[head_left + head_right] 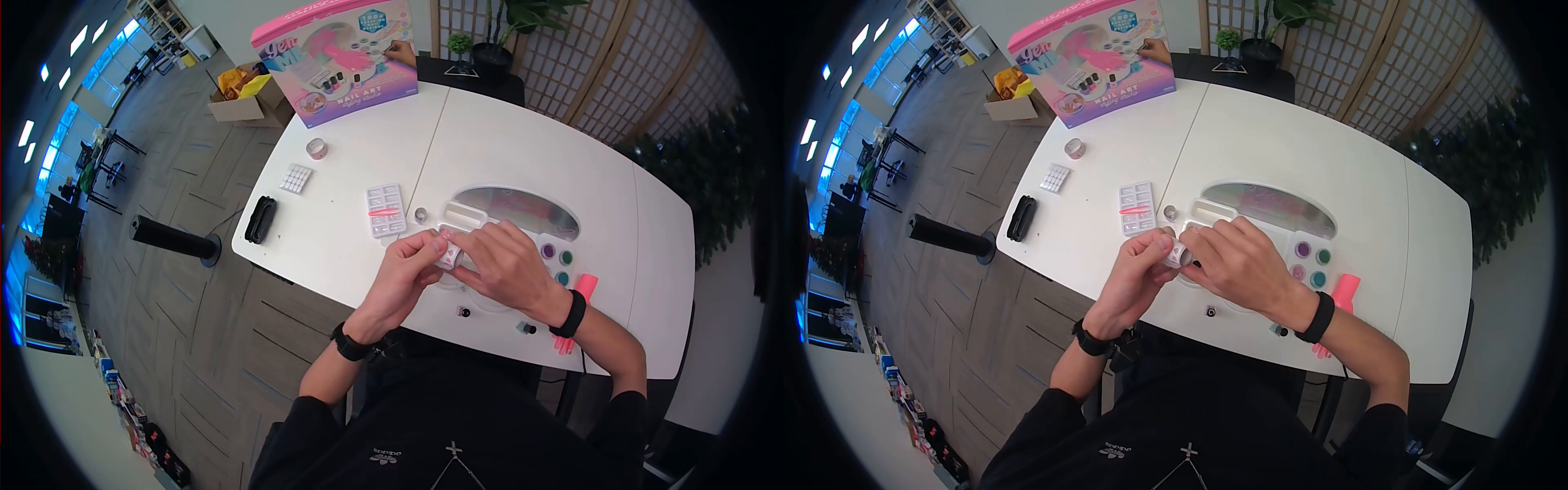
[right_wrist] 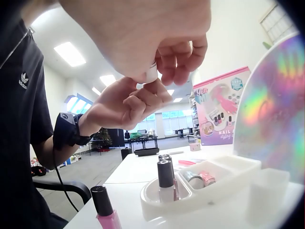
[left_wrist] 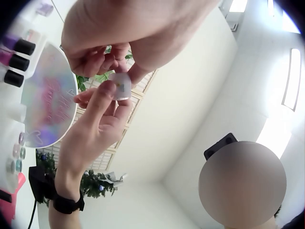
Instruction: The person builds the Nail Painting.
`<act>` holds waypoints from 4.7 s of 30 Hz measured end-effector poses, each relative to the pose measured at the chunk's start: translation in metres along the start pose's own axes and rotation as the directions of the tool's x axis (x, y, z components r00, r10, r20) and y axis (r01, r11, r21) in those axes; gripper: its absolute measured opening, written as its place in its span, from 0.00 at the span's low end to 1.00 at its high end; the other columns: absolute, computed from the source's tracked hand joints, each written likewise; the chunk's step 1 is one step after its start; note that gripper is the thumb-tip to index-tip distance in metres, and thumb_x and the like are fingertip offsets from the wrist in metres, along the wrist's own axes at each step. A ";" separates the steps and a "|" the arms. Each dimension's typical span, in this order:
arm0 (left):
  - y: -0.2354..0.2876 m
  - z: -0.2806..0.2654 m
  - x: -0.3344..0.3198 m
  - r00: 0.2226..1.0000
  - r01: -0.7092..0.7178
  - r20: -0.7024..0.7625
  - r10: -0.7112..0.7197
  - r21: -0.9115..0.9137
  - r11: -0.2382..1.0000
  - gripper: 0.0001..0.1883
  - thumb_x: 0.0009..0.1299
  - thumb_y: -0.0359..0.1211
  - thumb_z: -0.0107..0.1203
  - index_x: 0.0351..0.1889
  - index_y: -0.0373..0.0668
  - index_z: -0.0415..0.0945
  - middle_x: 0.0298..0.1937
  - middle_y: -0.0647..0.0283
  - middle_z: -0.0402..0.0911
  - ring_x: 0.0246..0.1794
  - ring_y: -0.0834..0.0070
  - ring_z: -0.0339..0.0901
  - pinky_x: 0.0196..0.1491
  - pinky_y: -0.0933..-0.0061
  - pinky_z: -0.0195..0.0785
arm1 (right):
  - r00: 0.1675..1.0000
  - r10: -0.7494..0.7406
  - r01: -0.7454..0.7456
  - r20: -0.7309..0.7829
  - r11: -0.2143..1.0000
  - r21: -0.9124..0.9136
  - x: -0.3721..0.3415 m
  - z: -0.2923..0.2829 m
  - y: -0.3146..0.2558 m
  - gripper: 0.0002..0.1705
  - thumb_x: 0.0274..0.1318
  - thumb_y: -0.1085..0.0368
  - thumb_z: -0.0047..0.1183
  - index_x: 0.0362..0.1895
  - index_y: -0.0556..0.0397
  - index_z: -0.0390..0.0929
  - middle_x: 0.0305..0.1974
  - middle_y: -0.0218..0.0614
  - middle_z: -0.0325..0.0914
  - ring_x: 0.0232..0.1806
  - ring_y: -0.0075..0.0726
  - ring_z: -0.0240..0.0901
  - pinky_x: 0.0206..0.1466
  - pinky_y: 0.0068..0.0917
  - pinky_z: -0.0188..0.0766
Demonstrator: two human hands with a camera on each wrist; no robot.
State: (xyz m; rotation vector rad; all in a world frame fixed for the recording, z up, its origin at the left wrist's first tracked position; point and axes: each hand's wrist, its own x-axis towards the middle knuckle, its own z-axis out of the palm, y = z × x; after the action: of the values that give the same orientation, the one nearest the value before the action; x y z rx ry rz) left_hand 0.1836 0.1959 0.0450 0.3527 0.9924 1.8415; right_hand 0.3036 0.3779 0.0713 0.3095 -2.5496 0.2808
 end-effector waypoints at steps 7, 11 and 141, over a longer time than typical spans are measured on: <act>-0.006 -0.008 -0.001 0.999 -0.016 0.035 0.015 0.015 1.000 0.14 0.89 0.39 0.58 0.41 0.42 0.81 0.33 0.77 0.71 0.31 0.87 0.56 0.36 0.78 0.52 | 0.999 0.021 -0.021 0.026 1.000 -0.021 -0.001 0.002 -0.003 0.20 0.61 0.54 0.75 0.48 0.53 0.84 0.40 0.34 0.87 0.40 0.37 0.84 0.46 0.35 0.76; -0.012 -0.019 -0.005 0.993 -0.076 0.095 0.073 0.021 0.997 0.12 0.88 0.37 0.58 0.43 0.39 0.83 0.38 0.75 0.72 0.32 0.86 0.58 0.37 0.77 0.53 | 0.999 0.054 -0.054 0.007 0.997 0.055 0.000 0.001 -0.005 0.19 0.62 0.56 0.75 0.47 0.53 0.83 0.37 0.35 0.86 0.37 0.40 0.84 0.43 0.37 0.78; 0.007 -0.024 -0.017 0.975 -0.208 0.196 0.108 0.615 0.761 0.05 0.75 0.27 0.72 0.39 0.34 0.89 0.34 0.71 0.74 0.33 0.83 0.66 0.37 0.75 0.57 | 0.629 0.119 -0.777 0.768 0.136 0.615 -0.002 -0.012 0.006 0.23 0.91 0.53 0.43 0.51 0.59 0.81 0.37 0.33 0.87 0.40 0.26 0.83 0.49 0.30 0.80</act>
State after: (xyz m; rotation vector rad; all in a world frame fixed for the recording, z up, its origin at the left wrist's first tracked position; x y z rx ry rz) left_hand 0.1722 0.1689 0.0387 1.0000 1.5032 1.5416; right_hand 0.3095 0.3869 0.0795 -0.1311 -2.5540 2.3942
